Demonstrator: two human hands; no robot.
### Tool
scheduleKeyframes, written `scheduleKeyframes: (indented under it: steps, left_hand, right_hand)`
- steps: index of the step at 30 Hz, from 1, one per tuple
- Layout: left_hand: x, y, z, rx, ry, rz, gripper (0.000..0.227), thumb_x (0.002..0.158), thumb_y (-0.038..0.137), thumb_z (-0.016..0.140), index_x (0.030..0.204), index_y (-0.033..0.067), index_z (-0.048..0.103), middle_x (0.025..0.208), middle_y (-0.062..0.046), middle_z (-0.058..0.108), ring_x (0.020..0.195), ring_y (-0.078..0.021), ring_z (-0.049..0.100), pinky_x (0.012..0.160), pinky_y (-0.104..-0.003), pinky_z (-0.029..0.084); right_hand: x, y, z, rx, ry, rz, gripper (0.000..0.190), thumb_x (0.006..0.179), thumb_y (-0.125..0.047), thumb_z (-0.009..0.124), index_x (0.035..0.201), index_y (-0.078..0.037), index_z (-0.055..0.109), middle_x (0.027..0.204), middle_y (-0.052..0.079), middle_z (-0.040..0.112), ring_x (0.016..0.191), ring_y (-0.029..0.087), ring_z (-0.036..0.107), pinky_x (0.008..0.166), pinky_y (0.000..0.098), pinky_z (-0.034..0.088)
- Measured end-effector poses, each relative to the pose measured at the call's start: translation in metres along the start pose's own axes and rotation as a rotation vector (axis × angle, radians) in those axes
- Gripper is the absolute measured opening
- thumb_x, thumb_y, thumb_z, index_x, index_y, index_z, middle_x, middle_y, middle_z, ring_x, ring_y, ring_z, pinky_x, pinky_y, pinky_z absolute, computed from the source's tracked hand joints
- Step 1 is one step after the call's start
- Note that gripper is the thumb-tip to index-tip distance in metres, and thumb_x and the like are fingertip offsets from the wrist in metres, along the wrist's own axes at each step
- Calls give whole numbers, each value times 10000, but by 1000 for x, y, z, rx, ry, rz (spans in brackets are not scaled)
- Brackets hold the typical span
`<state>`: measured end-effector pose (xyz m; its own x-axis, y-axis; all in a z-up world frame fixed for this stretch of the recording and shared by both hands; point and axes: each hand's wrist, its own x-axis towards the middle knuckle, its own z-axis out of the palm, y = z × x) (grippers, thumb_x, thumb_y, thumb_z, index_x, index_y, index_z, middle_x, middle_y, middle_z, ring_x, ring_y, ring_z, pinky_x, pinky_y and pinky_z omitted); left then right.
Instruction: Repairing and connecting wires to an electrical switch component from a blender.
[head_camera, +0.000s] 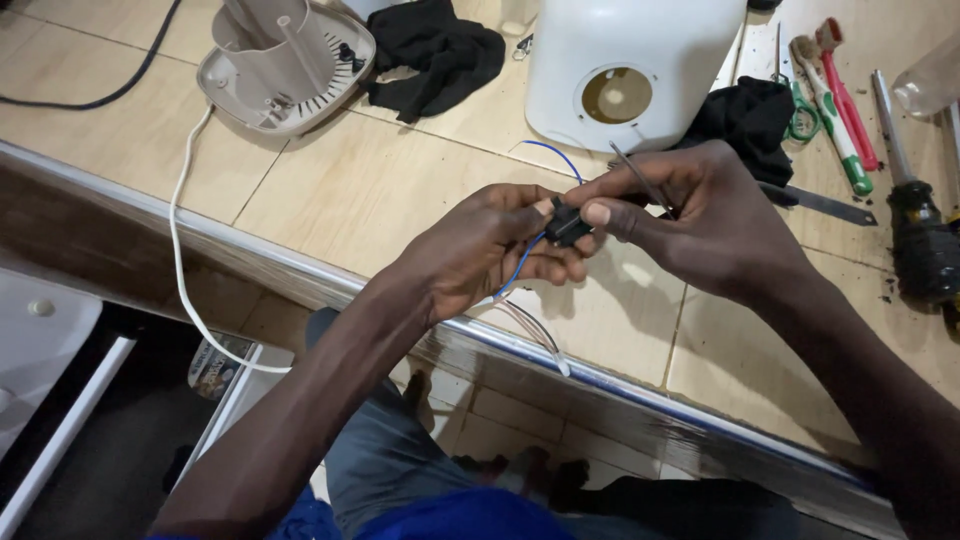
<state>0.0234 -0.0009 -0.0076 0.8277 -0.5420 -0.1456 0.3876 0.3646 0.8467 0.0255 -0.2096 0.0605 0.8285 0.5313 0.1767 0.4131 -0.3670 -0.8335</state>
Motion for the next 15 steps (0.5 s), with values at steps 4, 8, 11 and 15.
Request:
scheduleKeyframes:
  steps: [4, 8, 11, 15]
  left_hand:
    - [0, -4, 0, 41, 7, 46, 421, 1046, 254, 524, 1304, -69, 603, 987, -201, 702, 738, -214, 670, 626, -274, 551]
    - [3, -16, -9, -12, 2, 124, 316, 1051, 253, 548, 1230, -5, 585, 988, -246, 703, 731, -239, 677, 626, -298, 546]
    - [3, -20, -11, -25, -6, 168, 306, 1059, 243, 536, 1232, -7, 568, 997, -265, 700, 751, -262, 695, 638, -307, 557]
    - [-2, -12, 5, 34, 112, 156, 203, 1072, 138, 434, 1220, 9, 487, 968, -261, 687, 729, -287, 679, 611, -323, 527]
  right_hand:
    - [0, -1, -1, -15, -5, 7, 250, 939, -206, 686, 1100, -53, 801, 850, 61, 828, 804, 103, 756, 721, 258, 565]
    - [1, 0, 0, 12, 1, 93, 284, 918, -240, 695, 1124, -86, 814, 902, 42, 831, 808, 85, 727, 694, 227, 522]
    - [2, 3, 0, 31, 2, 91, 273, 929, -232, 684, 1120, -83, 812, 928, 45, 822, 826, 95, 725, 704, 229, 521]
    - [3, 2, 1, 53, 16, 125, 315, 976, -289, 623, 1147, -73, 775, 754, 45, 689, 684, 111, 633, 671, 245, 485]
